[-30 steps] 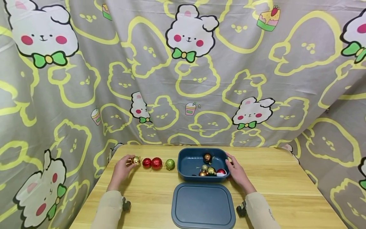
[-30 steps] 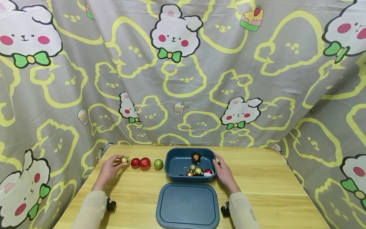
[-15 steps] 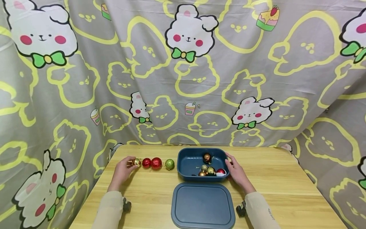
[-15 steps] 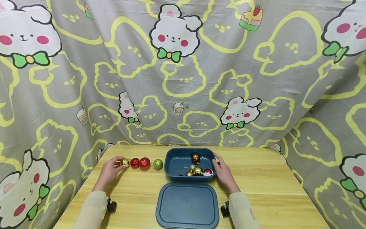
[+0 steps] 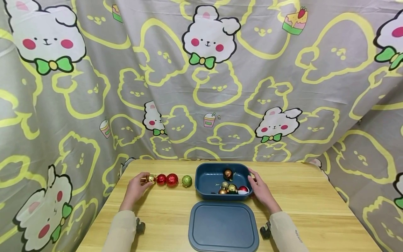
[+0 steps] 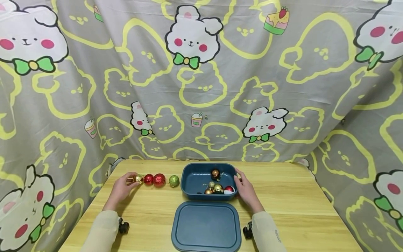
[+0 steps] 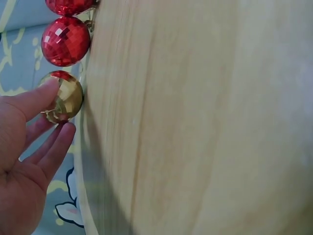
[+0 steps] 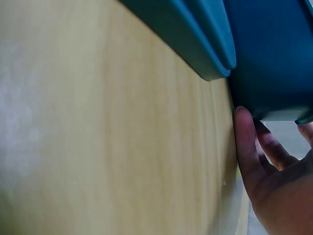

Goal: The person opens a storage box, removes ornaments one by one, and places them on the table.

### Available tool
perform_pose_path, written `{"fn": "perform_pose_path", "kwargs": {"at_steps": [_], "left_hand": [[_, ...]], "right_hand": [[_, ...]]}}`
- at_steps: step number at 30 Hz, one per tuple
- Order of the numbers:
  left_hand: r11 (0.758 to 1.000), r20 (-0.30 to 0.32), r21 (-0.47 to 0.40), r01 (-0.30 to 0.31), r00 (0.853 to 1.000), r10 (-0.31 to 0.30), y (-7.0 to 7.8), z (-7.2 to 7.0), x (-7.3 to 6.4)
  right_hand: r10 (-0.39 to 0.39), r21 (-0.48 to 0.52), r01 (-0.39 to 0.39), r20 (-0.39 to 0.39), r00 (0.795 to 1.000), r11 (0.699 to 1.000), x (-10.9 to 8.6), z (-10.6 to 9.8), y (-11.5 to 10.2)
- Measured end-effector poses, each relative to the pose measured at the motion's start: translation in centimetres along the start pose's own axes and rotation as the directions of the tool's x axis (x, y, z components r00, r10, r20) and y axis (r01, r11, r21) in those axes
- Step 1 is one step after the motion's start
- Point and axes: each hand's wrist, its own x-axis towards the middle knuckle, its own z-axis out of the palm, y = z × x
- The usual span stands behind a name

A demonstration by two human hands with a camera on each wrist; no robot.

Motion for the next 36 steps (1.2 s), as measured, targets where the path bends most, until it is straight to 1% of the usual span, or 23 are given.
{"fn": "perform_pose_path", "kwargs": {"at_steps": [8, 15, 18, 26, 28, 33, 36], "left_hand": [[1.0, 0.018, 0.017, 0.025, 1.0, -0.025, -0.16, -0.19, -0.11], [1.0, 0.024, 0.011, 0.022, 0.999, -0.022, -0.5, -0.23, 0.05], [0.999, 0.029, 0.011, 0.031, 0.999, -0.032, -0.4, -0.25, -0.05], [1.0, 0.018, 0.007, 0.026, 0.999, -0.026, -0.15, -0.4, -0.09], [1.0, 0.021, 0.011, 0.023, 1.0, -0.023, -0.13, -0.46, -0.12], [0.999, 0.034, 0.012, 0.036, 0.999, -0.037, -0.07, -0.68, -0.09], [0.999, 0.026, 0.017, 0.03, 0.999, -0.03, 0.09, -0.88, 0.07]], "right_hand": [[-0.002, 0.003, 0.002, 0.007, 1.0, 1.0, 0.01, -0.05, -0.01], [-0.009, -0.001, 0.009, 0.008, 1.0, 1.0, 0.05, -0.1, 0.02], [-0.008, -0.002, 0.008, 0.008, 1.0, 1.0, 0.03, -0.08, -0.01], [-0.003, -0.001, 0.003, 0.006, 1.0, 1.0, -0.1, -0.17, -0.21], [-0.003, -0.003, 0.003, 0.003, 1.0, 1.0, -0.11, -0.18, -0.27], [-0.001, -0.005, 0.001, 0.009, 1.0, 1.0, -0.08, -0.14, -0.26], [-0.001, -0.003, 0.001, 0.013, 1.0, 1.0, -0.09, -0.11, -0.22]]}}
